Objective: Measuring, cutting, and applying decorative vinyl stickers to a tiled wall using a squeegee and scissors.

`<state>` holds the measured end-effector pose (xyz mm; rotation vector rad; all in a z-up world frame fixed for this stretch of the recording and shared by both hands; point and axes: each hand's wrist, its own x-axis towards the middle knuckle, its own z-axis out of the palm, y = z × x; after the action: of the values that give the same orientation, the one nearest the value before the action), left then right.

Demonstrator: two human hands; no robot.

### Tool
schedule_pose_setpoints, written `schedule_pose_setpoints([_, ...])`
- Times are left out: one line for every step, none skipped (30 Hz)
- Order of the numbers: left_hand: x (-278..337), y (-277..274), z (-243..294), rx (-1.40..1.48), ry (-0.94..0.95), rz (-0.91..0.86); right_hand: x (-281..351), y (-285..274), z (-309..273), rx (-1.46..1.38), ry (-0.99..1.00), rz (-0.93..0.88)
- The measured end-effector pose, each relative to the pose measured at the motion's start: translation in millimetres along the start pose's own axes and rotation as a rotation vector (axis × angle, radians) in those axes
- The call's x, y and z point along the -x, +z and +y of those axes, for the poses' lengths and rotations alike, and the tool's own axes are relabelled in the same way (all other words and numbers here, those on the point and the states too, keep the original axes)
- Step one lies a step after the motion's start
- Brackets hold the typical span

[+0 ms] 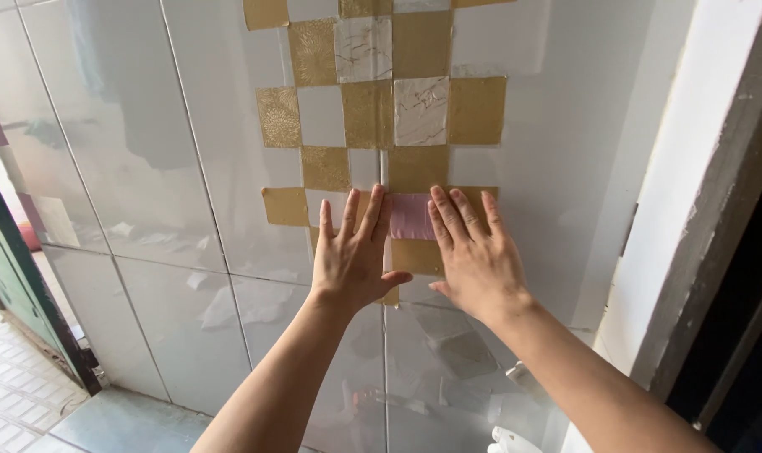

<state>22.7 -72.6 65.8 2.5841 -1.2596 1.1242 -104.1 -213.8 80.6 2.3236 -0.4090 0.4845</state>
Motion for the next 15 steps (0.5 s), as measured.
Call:
schedule_pose_setpoints([1,-4,3,-0.032,0.002,-0.023,3,-9,-2,-0.023,0.012,-0.052])
schedule_pose_setpoints([2,-9,3,-0.071,0.0,-0.044,5,-20,-6,-0.05,0.022,-0.096])
schedule_pose_setpoints([3,-13,7,-0.077,-0.006,-0.045,7,-25,-10,-0.053,0.017,-0.09])
schedule_pose_setpoints([0,-17,12,-0.071,-0.016,-0.09,8,-30,-11,-0.008,0.013,-0.124])
schedule_pose_setpoints([-4,-22,17,-0.066,-0.026,-0.136,8,-35,-11,0.036,0.008,-0.159])
schedule_pose_setpoints([0,-16,22,-0.066,-0.027,-0.13,9,-17,-18,0.04,0.01,-0.154])
schedule_pose_setpoints([3,-10,27,-0.06,0.003,-0.111,10,2,-25,0.085,0.008,-0.063])
schedule_pose_setpoints([8,-3,32,-0.055,0.036,-0.092,10,21,-34,0.128,0.008,0.027])
schedule_pose_setpoints([12,-2,36,-0.057,0.036,-0.088,13,30,-38,0.129,0.011,0.03])
schedule_pose_setpoints([20,-1,39,0.005,0.019,-0.135,17,40,-44,0.047,-0.011,0.036])
schedule_pose_setpoints([27,1,42,0.067,0.002,-0.183,22,49,-50,-0.036,-0.033,0.041])
schedule_pose_setpoints([29,0,42,0.064,-0.001,-0.187,24,42,-50,-0.04,-0.037,0.043])
schedule_pose_setpoints([30,-2,41,0.084,-0.001,-0.215,27,35,-51,-0.036,-0.056,-0.003])
schedule_pose_setpoints([30,-4,41,0.104,0.003,-0.241,29,29,-50,-0.03,-0.072,-0.05])
schedule_pose_setpoints([26,-3,41,0.101,0.003,-0.244,27,29,-52,-0.034,-0.072,-0.05])
